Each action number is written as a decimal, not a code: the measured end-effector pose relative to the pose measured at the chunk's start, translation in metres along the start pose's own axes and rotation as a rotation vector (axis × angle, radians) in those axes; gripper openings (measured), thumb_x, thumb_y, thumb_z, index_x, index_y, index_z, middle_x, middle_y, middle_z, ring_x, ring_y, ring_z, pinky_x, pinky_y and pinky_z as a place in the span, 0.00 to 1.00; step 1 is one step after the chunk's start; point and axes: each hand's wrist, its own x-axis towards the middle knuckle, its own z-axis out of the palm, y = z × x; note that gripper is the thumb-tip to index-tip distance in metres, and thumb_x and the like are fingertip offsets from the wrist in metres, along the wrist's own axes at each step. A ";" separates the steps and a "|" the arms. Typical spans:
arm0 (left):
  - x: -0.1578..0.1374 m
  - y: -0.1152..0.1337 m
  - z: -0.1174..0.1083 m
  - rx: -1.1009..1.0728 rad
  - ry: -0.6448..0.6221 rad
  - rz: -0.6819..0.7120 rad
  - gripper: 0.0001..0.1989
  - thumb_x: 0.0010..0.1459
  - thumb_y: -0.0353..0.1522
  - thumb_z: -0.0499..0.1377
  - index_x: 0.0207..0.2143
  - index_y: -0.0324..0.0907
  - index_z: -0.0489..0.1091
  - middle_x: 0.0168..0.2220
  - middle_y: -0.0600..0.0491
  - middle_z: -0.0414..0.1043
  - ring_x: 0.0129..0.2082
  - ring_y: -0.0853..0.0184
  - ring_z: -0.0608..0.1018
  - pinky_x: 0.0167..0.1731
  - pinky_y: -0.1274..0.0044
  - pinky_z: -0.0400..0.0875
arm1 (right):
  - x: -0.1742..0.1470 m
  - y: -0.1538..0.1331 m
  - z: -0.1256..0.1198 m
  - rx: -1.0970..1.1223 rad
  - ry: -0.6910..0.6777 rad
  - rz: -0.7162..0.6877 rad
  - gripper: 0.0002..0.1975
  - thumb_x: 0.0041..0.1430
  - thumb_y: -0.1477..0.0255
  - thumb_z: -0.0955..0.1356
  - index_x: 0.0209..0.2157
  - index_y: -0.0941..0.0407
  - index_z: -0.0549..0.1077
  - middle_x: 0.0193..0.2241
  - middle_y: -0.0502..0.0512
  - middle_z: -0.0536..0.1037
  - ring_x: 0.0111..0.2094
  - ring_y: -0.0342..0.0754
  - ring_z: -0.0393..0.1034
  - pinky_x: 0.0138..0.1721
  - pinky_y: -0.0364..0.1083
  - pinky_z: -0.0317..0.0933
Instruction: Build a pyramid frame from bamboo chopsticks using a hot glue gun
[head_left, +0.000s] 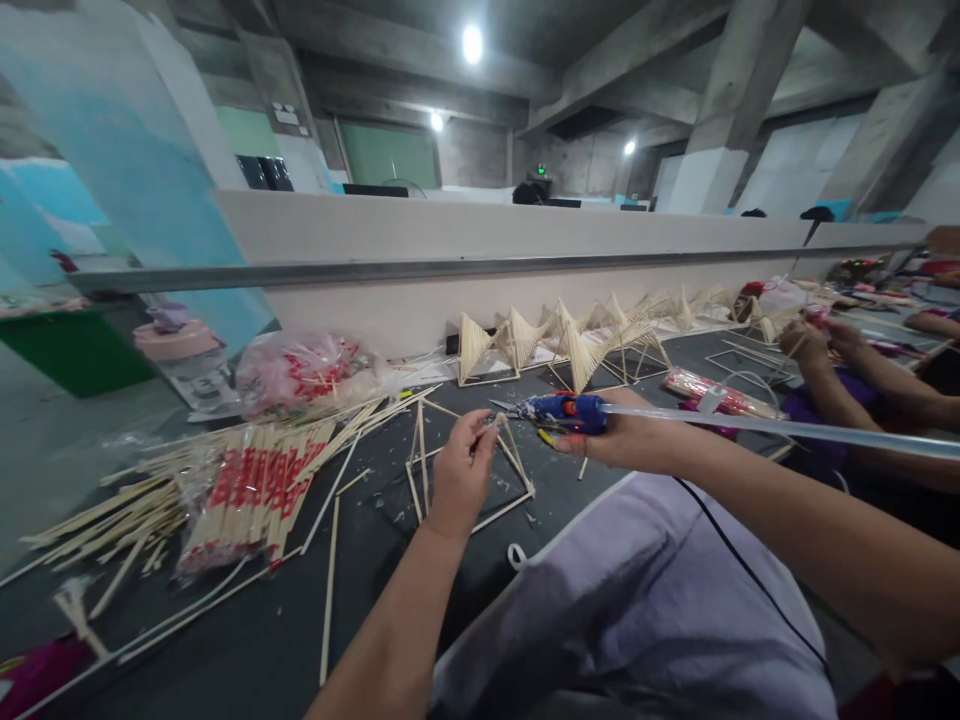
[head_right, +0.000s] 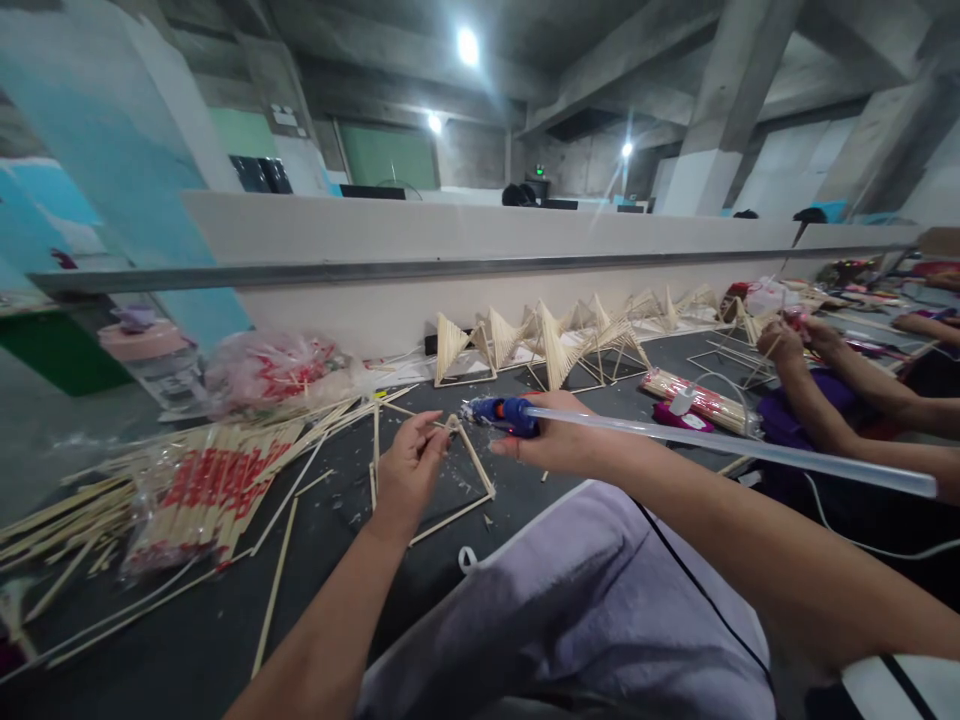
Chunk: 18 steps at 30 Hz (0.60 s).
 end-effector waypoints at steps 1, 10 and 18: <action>0.000 0.001 0.000 -0.004 -0.001 -0.002 0.16 0.56 0.37 0.54 0.47 0.43 0.63 0.35 0.52 0.73 0.34 0.68 0.75 0.35 0.76 0.69 | 0.001 -0.002 0.000 -0.012 -0.003 0.017 0.17 0.44 0.57 0.68 0.30 0.56 0.73 0.22 0.50 0.71 0.23 0.43 0.63 0.22 0.40 0.53; 0.000 0.002 -0.001 0.022 0.000 0.006 0.16 0.56 0.37 0.52 0.46 0.43 0.63 0.34 0.52 0.73 0.33 0.68 0.76 0.33 0.77 0.69 | 0.013 0.003 0.005 -0.094 -0.026 -0.045 0.21 0.45 0.51 0.66 0.30 0.55 0.75 0.20 0.51 0.71 0.22 0.43 0.62 0.22 0.40 0.52; 0.000 0.002 -0.002 0.012 -0.010 0.015 0.16 0.56 0.37 0.52 0.46 0.42 0.63 0.35 0.51 0.73 0.34 0.68 0.76 0.33 0.78 0.69 | 0.016 -0.001 0.005 -0.162 -0.012 0.010 0.24 0.41 0.48 0.66 0.26 0.55 0.74 0.17 0.50 0.68 0.19 0.42 0.59 0.20 0.40 0.49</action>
